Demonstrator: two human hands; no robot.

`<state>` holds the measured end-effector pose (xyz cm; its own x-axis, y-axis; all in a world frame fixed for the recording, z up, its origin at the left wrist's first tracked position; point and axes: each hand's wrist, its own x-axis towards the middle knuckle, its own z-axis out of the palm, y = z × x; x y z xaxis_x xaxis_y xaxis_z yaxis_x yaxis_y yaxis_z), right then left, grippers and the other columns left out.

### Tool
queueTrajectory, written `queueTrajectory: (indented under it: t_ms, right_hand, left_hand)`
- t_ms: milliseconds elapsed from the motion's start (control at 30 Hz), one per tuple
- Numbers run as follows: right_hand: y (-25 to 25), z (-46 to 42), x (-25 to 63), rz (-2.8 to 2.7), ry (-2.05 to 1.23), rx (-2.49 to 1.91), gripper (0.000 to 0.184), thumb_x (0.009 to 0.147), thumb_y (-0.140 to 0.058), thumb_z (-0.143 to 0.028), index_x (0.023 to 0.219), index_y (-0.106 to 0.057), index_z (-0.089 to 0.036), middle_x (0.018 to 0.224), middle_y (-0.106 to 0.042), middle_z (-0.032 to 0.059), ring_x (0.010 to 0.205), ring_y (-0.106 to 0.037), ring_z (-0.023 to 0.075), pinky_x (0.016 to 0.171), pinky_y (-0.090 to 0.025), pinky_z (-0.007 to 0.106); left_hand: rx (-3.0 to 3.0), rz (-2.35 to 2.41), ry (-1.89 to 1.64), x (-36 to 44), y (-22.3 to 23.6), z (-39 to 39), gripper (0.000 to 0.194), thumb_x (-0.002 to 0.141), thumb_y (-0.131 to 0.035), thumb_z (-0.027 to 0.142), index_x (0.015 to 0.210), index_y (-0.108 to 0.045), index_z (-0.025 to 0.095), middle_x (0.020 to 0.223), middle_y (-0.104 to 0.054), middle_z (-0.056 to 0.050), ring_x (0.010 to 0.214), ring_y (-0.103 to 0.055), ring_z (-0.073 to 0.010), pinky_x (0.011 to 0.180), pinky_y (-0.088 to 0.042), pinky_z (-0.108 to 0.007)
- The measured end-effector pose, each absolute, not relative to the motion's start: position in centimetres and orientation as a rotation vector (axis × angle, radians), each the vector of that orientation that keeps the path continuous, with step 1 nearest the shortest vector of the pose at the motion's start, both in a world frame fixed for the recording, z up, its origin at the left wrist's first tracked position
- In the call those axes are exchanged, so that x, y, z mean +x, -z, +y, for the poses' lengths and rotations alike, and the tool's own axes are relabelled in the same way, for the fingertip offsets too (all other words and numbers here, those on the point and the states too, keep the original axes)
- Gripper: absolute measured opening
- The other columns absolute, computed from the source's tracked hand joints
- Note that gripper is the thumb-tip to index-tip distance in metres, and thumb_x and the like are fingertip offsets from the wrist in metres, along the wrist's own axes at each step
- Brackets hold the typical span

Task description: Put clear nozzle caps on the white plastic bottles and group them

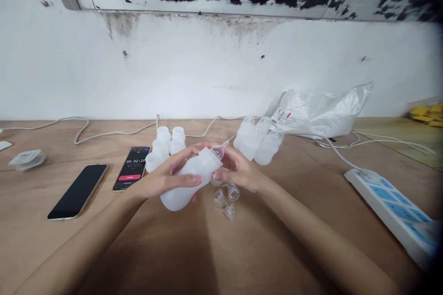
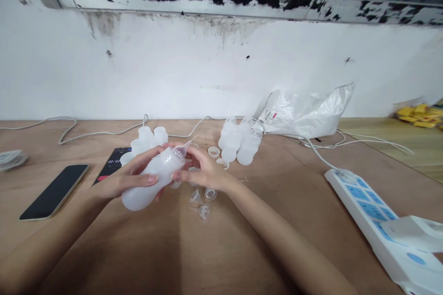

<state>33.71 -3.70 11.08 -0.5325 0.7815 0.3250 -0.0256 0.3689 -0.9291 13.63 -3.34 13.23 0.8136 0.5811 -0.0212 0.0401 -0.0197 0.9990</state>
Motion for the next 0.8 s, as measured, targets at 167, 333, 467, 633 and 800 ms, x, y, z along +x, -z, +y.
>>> queueTrajectory:
  t_ms: [167, 333, 467, 633, 800]
  right_hand:
    - [-10.0, -3.5, 32.6, -1.632, -1.188, -0.787, 0.038, 0.061, -0.072, -0.034, 0.090, -0.050, -0.022, 0.084, -0.053, -0.0006, 0.074, -0.052, 0.0131, 0.063, -0.044, 0.026]
    - [-9.7, -3.9, 31.4, -1.462, -1.224, -0.901, 0.038, 0.059, -0.072, -0.036, 0.076, -0.041, -0.021, 0.073, -0.049, -0.0022, 0.066, -0.050, 0.0118, 0.059, -0.045, 0.025]
    - [-10.0, -4.3, 31.8, -1.484, -1.121, -0.893, 0.032, 0.064, -0.069, -0.035, 0.079, -0.043, -0.022, 0.076, -0.049, -0.0016, 0.069, -0.048, 0.0120, 0.058, -0.042, 0.024]
    - [-10.6, -4.1, 33.1, -1.636, -1.080, -0.763, 0.032, 0.069, -0.065, -0.035, 0.092, -0.046, -0.023, 0.082, -0.048, -0.0008, 0.072, -0.047, 0.0123, 0.062, -0.041, 0.024]
    - [-10.6, -4.0, 33.5, -1.694, -1.004, -0.807, 0.036, 0.068, -0.065, -0.041, 0.093, -0.046, -0.024, 0.084, -0.049, 0.0006, 0.073, -0.047, 0.0144, 0.061, -0.041, 0.026]
  left_hand:
    - [1.964, 0.723, -0.561, 14.0, -13.2, -3.6, 0.032, 0.078, -0.053, 0.035, 0.105, -0.045, 0.020, 0.091, -0.055, -0.003, 0.077, -0.056, -0.0172, 0.067, -0.045, -0.029]
    - [2.450, 1.131, -0.629, 14.6, -12.2, -4.0, 0.050, 0.078, -0.051, 0.040, 0.118, -0.030, 0.018, 0.100, -0.059, -0.009, 0.076, -0.059, -0.0249, 0.063, -0.043, -0.035]
    - [2.524, 1.116, -0.593, 14.4, -12.5, -4.2, 0.064, 0.074, -0.054, 0.046, 0.124, -0.025, 0.018, 0.111, -0.054, -0.014, 0.086, -0.058, -0.0290, 0.067, -0.044, -0.039]
    - [2.064, 0.738, -0.527, 13.2, -14.1, -3.2, 0.040, 0.084, -0.042, 0.039, 0.120, -0.036, 0.021, 0.113, -0.053, -0.007, 0.097, -0.053, -0.0186, 0.077, -0.044, -0.028]
    - [1.856, 0.641, -0.373, 12.7, -14.0, -2.2, 0.030, 0.086, -0.040, 0.039, 0.103, -0.054, 0.018, 0.091, -0.060, -0.004, 0.080, -0.056, -0.0150, 0.067, -0.044, -0.023]
